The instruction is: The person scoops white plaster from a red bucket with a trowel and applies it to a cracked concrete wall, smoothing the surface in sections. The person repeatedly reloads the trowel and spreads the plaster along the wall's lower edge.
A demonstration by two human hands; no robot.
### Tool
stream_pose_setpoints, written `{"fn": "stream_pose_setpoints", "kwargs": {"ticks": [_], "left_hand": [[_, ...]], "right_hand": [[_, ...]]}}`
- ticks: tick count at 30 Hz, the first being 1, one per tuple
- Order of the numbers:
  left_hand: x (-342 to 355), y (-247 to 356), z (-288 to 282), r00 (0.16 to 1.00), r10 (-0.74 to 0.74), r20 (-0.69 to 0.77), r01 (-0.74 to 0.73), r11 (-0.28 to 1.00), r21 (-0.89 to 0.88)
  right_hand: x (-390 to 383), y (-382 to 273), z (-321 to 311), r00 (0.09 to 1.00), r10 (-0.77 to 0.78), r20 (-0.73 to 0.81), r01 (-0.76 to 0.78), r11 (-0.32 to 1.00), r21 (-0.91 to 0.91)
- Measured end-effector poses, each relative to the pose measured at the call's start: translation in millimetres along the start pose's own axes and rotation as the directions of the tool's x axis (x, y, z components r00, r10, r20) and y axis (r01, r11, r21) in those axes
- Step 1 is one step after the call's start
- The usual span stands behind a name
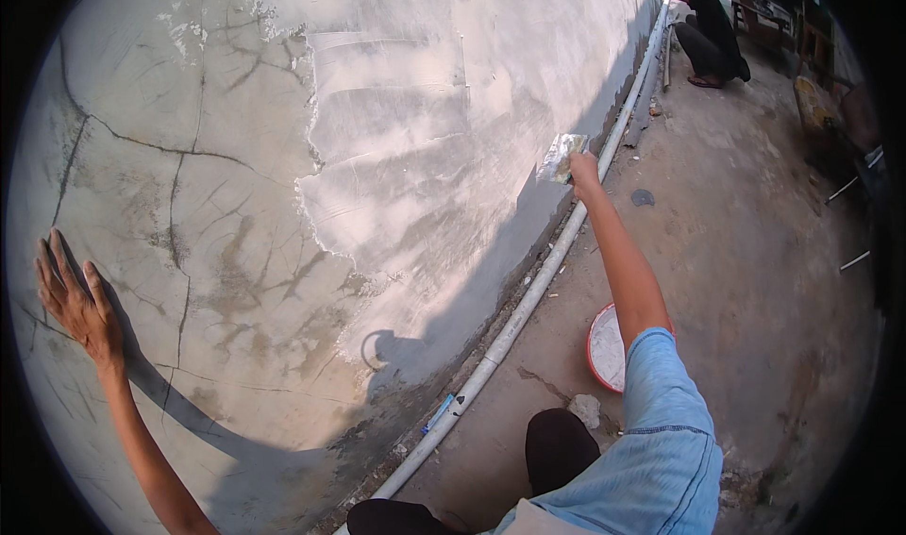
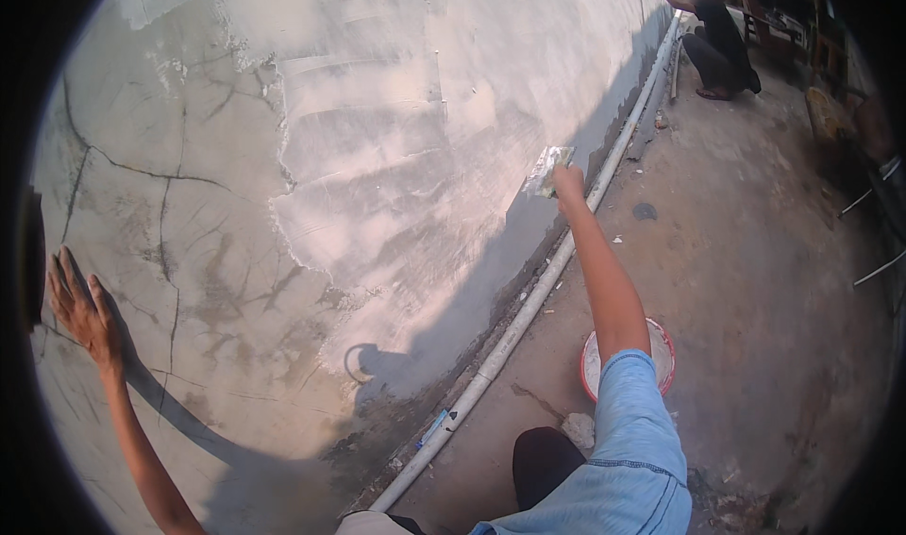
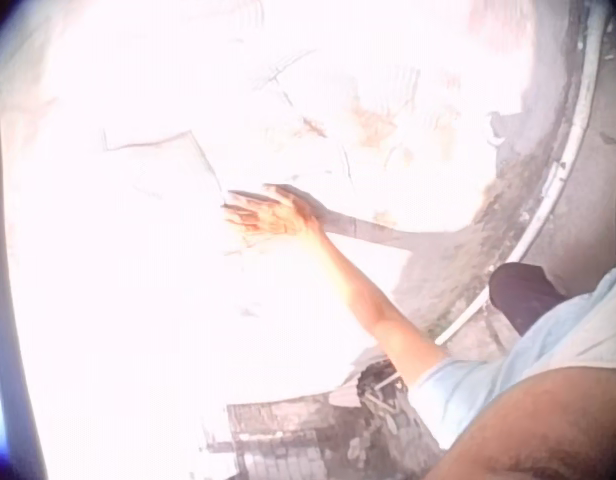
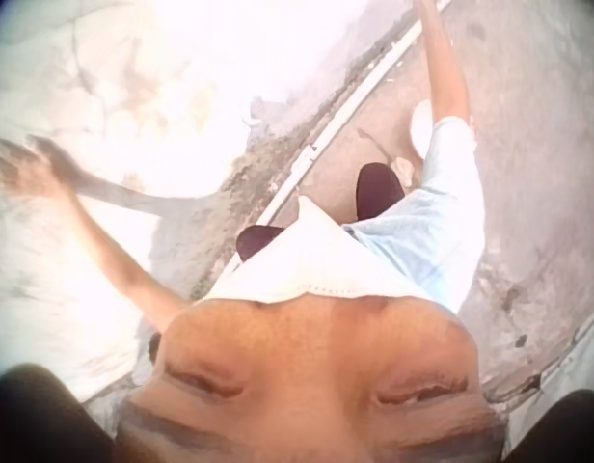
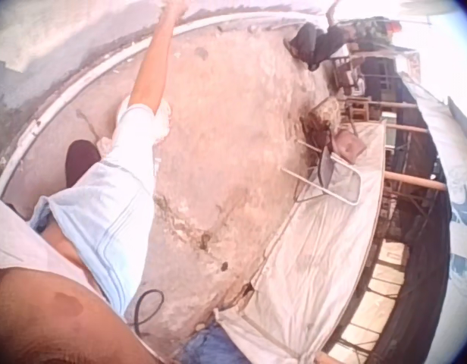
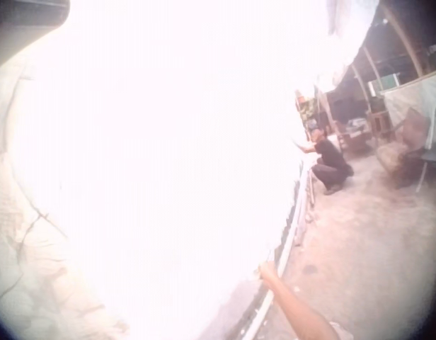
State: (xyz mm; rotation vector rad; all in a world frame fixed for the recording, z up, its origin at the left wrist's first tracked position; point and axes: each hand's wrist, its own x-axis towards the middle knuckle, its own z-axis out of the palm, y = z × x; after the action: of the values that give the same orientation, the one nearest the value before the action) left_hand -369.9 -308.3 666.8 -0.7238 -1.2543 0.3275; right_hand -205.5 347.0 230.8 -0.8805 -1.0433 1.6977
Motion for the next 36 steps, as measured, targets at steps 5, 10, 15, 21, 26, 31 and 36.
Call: {"fn": "stream_pose_setpoints", "kwargs": {"ticks": [5,10,15,21,26,31,36], "left_hand": [[-4.5,25.1,11.2,0.999,-0.017,0.038,0.020,0.997,-0.068],[0.7,13.7,1.2,0.998,-0.015,0.065,0.019,0.998,-0.060],[0.1,19.0,2.1,0.997,-0.045,0.070,0.051,0.995,-0.084],[3.4,26.5,0.2,0.994,-0.086,0.072,0.095,0.987,-0.127],[1.9,32.2,2.8,0.993,-0.099,0.071,0.108,0.985,-0.134],[3.2,21.4,-4.8,0.990,-0.100,0.101,0.112,0.987,-0.118],[-3.8,24.8,-3.3,0.987,-0.124,0.106,0.136,0.984,-0.113]], "right_hand": [[61.8,-34.8,42.0,0.913,-0.365,-0.185,0.276,0.883,-0.380],[30.3,-66.6,82.9,0.879,-0.462,-0.120,0.337,0.779,-0.529],[7.0,-95.1,108.7,0.827,-0.554,-0.098,0.381,0.680,-0.627],[-125.3,-143.8,186.0,0.641,-0.764,0.074,0.690,0.531,-0.492],[-272.6,-157.5,227.9,0.316,-0.886,0.339,0.939,0.241,-0.247],[-271.1,-162.4,189.0,0.232,-0.958,0.168,0.972,0.222,-0.076],[-51.3,-126.7,104.9,0.738,-0.637,-0.223,0.480,0.728,-0.489]]}}
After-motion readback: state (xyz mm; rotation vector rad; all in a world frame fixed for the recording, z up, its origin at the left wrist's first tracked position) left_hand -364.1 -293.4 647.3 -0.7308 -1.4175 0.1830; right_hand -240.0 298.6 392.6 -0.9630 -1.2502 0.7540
